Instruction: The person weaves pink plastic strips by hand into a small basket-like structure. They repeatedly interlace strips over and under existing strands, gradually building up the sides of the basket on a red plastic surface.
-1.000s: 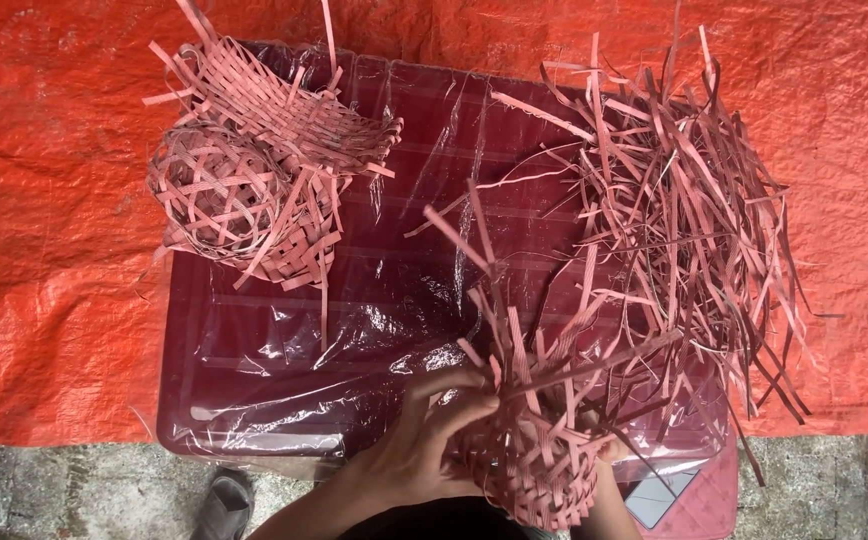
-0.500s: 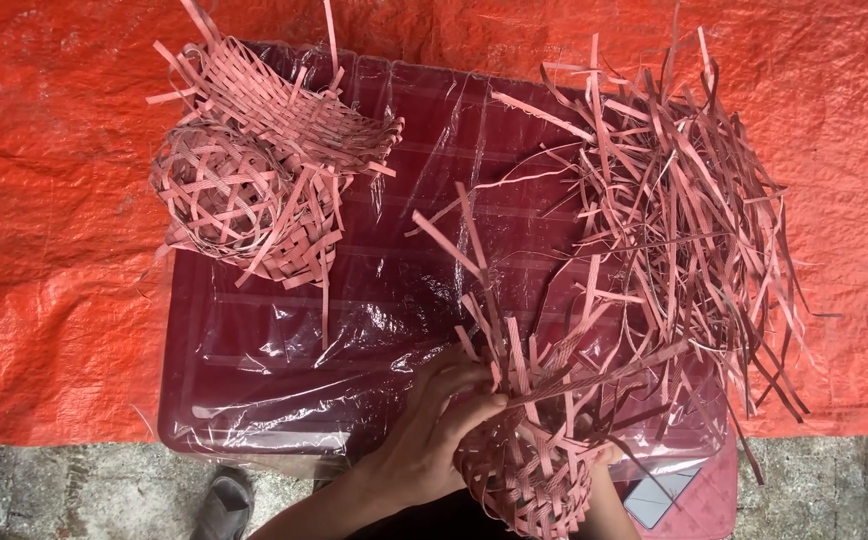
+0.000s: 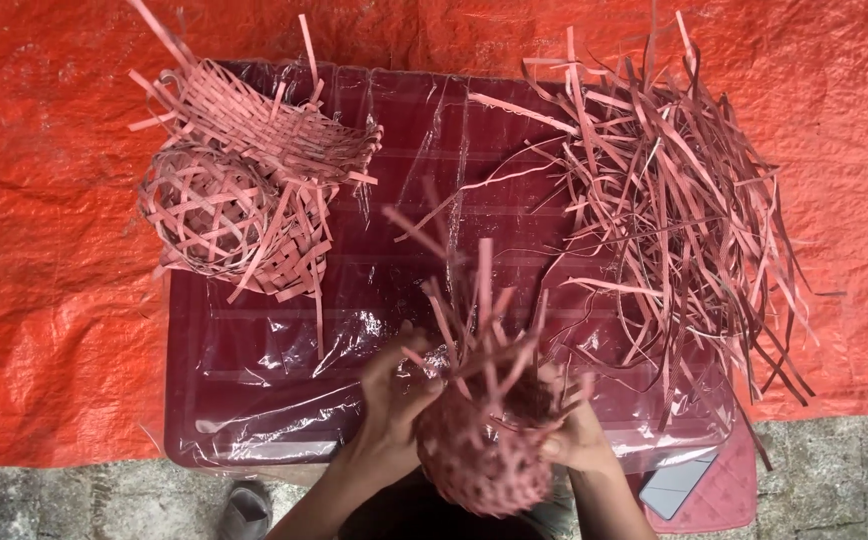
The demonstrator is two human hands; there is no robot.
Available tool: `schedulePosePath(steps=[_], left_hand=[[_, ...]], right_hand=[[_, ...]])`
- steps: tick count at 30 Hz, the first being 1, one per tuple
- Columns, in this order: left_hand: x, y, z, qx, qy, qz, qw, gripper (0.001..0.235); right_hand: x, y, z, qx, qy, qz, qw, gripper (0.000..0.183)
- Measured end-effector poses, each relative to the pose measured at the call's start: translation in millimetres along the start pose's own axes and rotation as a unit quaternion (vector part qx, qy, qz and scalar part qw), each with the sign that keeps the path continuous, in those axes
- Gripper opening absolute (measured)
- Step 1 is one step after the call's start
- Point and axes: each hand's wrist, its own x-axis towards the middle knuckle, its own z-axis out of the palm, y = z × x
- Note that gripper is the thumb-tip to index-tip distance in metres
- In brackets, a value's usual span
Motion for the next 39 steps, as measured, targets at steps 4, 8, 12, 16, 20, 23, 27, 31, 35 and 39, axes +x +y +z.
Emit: schedulePosePath(steps=[4, 8, 12, 16, 20, 23, 27, 31, 35, 39], left_hand=[[13, 9, -26, 0.029, -0.089, -0.049, 0.994, 0.101], [22, 22, -32, -0.030, -0.200, -0.127, 0.971, 0.093], [22, 24, -26, -0.076, -0.235, -0.196, 0.949, 0.088], [32, 22, -32, -0.309, -0.214, -0.213, 0.902, 0.083], [30, 18, -44, -0.410, -0.274, -0.139, 0.859, 0.084], [28, 16, -37, -0.427, -0.198, -0.235, 0.850, 0.068], [-4, 0, -18, -0.425, -0.072, -0.376, 0.820, 0.071], [-46, -30, -10, -0.537, -0.060, -0.358, 0.761, 0.085], [-21, -17, -3, -0.592, -0.069, -0.363, 0.716, 0.061], [-6, -13, -4, -0.531, -0.074, -0.434, 0.724, 0.060]], right_hand=[[39, -59, 55, -0.103, 0.061, -0.008, 0.993, 0.056], [55, -78, 79, -0.377, 0.115, -0.047, 0.918, 0.075], [38, -71, 76, -0.494, 0.117, 0.004, 0.861, 0.095], [32, -84, 79, -0.424, 0.101, -0.007, 0.900, 0.071], [33, -90, 87, -0.440, 0.140, -0.048, 0.886, 0.064], [35, -82, 88, -0.476, 0.125, -0.134, 0.860, 0.076], [33, -88, 98, -0.475, 0.084, -0.131, 0.866, 0.067], [25, -83, 88, -0.380, 0.121, -0.124, 0.909, 0.054], [36, -92, 95, -0.276, 0.128, -0.122, 0.945, 0.059], [38, -86, 99, -0.277, 0.218, -0.160, 0.922, 0.062]])
